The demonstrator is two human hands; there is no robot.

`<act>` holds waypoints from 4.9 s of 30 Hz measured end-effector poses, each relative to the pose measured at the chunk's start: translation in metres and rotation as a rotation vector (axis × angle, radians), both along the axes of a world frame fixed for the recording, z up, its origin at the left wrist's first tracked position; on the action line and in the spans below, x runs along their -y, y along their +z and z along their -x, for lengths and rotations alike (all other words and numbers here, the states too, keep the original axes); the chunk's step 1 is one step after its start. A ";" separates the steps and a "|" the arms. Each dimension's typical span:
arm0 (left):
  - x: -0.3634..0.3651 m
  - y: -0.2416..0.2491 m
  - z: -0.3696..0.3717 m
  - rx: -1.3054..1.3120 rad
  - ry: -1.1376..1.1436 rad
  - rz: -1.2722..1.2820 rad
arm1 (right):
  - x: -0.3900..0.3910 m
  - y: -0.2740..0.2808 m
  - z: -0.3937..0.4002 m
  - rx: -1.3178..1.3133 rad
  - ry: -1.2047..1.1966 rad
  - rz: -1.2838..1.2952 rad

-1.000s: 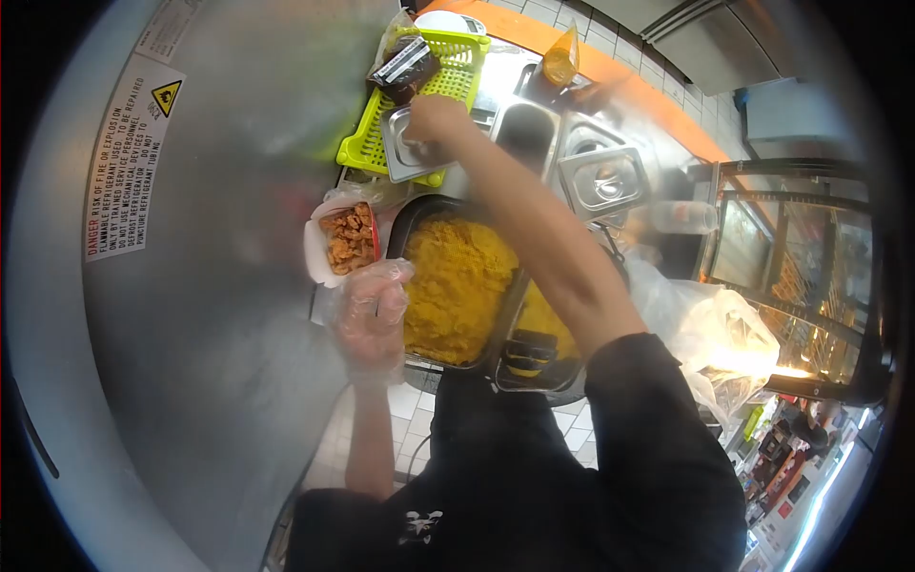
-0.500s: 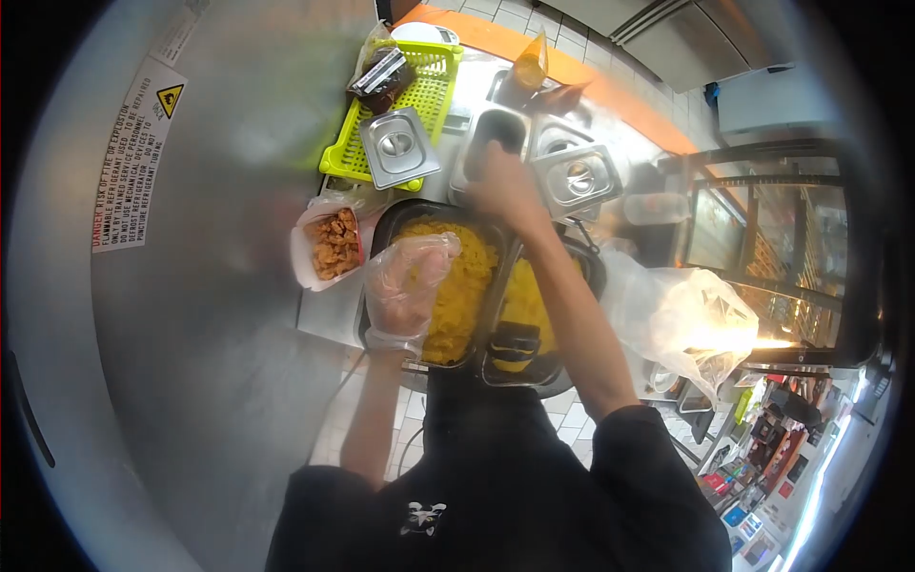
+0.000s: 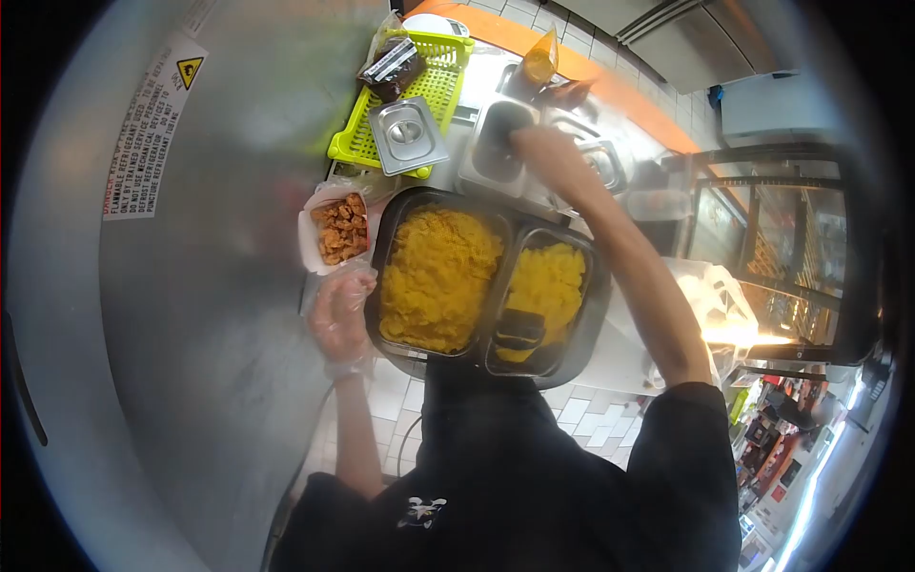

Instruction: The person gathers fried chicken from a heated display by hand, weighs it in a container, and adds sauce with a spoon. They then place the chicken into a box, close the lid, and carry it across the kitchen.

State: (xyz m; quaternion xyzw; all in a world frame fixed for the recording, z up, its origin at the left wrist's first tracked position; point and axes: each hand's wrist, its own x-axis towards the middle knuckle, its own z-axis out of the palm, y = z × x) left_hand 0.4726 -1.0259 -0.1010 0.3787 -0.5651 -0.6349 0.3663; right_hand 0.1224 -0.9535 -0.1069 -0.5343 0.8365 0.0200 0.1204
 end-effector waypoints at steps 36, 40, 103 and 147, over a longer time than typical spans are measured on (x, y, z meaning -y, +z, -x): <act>-0.016 -0.042 -0.063 0.240 0.298 -0.130 | -0.008 -0.007 0.033 -0.309 0.109 -0.058; 0.001 -0.059 -0.046 0.299 0.368 -0.171 | -0.002 -0.025 0.023 -0.376 0.211 -0.032; 0.066 -0.097 0.067 0.031 -0.213 0.151 | -0.101 0.032 0.071 1.150 -0.435 0.396; 0.007 -0.027 0.218 -0.259 -0.045 0.348 | -0.086 0.161 0.014 0.898 -0.063 0.489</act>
